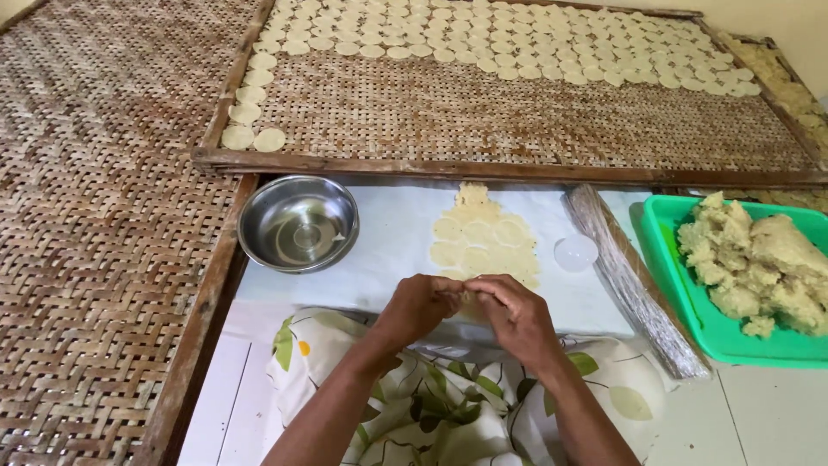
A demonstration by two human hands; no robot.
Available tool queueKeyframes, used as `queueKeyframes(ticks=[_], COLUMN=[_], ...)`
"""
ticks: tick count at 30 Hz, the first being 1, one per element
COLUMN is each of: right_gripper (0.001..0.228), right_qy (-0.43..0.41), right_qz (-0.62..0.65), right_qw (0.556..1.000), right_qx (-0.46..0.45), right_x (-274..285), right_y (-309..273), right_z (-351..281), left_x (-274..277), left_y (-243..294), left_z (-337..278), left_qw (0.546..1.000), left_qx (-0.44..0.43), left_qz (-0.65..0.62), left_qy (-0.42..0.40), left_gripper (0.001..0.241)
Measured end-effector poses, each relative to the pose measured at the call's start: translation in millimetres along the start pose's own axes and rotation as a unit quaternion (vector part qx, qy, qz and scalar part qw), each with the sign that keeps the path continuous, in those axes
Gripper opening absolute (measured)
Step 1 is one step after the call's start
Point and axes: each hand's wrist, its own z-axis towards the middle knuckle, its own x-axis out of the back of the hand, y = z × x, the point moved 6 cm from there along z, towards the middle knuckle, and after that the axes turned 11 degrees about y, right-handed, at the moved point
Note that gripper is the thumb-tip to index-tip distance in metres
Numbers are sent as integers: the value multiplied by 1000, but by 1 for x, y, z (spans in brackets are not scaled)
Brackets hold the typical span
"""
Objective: Preparing and placing small dough discs onto a drying tray using a circular cutter.
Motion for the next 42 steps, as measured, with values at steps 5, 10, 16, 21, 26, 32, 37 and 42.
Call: queueKeyframes(ticks=[5,10,16,21,26,32,37,42], right_gripper=[18,16,24,34,41,32,34,28], right_qy=[40,46,27,5,10,38,46,47], right_qz=[-30,-31,-52,-81,-48,-78,-76,-96], right_qw=[999,998,998,997,998,996,996,994], right_qx=[4,-24,-15,8,27,-2,-13,12], right_x=[-1,5,3,-6,-17,-20,-16,-13], right_y=[-4,-3,-2,0,-23,-8,-12,6], right_z=[1,-8,-12,-14,-5,-2,-3,-9], left_x=[3,13,30,30,23,19,17,24], left_y=[22,0,-3,-17,-19,-15,-9,-19], left_z=[-6,-1,4,8,6,2,0,7], left_qw=[999,993,987,984,986,990,984,970], left_qx=[19,60,87,101,77,43,27,49], left_qz=[-17,-99,-121,-135,-131,-87,-127,-203], left_qy=[-31,-26,-53,-50,-64,-99,-125,-122], left_gripper=[34,40,41,40,35,29,31,36])
